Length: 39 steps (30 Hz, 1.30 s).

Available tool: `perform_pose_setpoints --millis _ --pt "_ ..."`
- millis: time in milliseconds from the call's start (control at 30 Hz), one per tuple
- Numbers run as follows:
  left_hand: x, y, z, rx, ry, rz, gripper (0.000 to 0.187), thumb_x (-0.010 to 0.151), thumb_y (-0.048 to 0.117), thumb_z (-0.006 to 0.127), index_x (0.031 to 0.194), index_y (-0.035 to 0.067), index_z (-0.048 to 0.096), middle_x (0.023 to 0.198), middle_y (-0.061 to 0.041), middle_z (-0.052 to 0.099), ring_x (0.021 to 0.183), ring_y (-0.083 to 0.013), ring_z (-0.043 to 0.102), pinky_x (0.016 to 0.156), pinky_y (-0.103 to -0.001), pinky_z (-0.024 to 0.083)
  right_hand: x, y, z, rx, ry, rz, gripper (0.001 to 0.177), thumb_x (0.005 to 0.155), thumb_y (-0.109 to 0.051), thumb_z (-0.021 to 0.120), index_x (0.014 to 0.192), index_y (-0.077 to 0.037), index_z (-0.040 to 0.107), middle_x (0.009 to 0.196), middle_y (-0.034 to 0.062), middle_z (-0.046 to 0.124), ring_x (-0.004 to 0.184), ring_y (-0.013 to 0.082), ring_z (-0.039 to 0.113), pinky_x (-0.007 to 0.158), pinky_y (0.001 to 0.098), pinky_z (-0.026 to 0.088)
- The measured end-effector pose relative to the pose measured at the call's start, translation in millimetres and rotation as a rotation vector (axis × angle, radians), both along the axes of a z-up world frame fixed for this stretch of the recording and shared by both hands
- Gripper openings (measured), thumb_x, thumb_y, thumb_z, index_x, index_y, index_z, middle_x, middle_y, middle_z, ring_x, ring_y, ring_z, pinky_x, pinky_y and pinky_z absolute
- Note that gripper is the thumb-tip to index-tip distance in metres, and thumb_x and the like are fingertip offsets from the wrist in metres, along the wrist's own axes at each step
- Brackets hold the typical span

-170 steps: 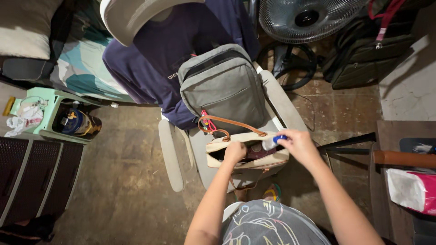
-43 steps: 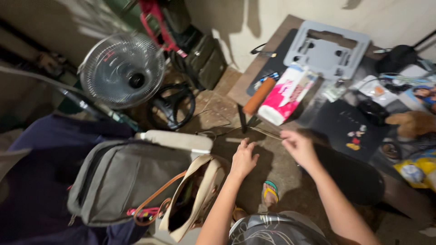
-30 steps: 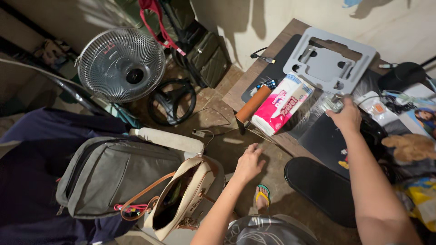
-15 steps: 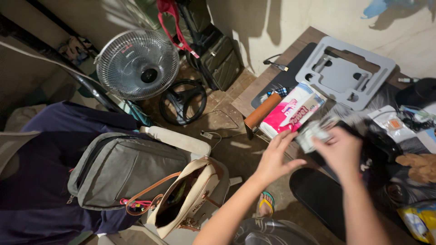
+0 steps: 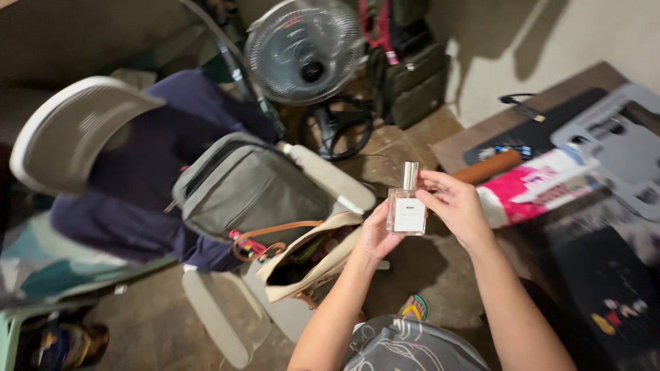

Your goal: The person packs a beige handbag resting on a chair in a bedroom. They pick up a green box, a pink makeup palette, a small tube, a wallet, sunglasses in a case, and other small items from a cluttered desk and place them into the handbag, arranging items inside it.

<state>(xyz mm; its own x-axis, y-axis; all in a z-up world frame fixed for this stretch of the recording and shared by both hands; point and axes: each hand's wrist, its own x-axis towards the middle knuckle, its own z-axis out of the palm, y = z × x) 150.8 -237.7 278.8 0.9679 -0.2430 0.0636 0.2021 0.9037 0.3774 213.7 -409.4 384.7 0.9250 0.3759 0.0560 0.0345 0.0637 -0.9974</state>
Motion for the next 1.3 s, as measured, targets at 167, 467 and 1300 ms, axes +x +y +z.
perform_pose_setpoints --millis 167,467,1300 --pt "-25 34 -16 -0.118 0.068 0.079 0.074 0.097 0.046 0.07 0.151 0.001 0.049 0.142 -0.019 0.062 0.128 -0.0372 0.062 0.109 -0.05 0.051 -3 56 -6 0.072 0.133 0.153 0.039 0.09 0.001 0.071 0.129 0.004 0.066 0.112 0.0089 0.073 0.096 0.0134 0.069 0.083 0.0288 0.058" --pt "-30 134 23 0.403 0.038 0.146 0.056 0.096 0.033 0.068 0.14 0.001 0.056 0.132 -0.011 0.066 0.121 -0.0238 0.063 0.104 -0.041 0.05 11 103 38 -0.202 -0.203 0.529 0.061 0.075 -0.005 0.082 0.133 -0.006 0.061 0.114 0.0026 0.074 0.099 0.0094 0.069 0.084 0.0266 0.056" --pt "-177 196 -221 2.037 0.539 -0.805 0.068 0.089 0.058 0.049 0.144 0.021 0.06 0.165 -0.005 0.036 0.147 -0.0358 0.036 0.117 -0.053 0.032 -66 210 -211 -0.897 -0.529 0.626 0.041 0.067 -0.015 0.084 0.107 -0.012 0.075 0.102 0.0123 0.073 0.096 0.0339 0.07 0.086 0.0441 0.055"
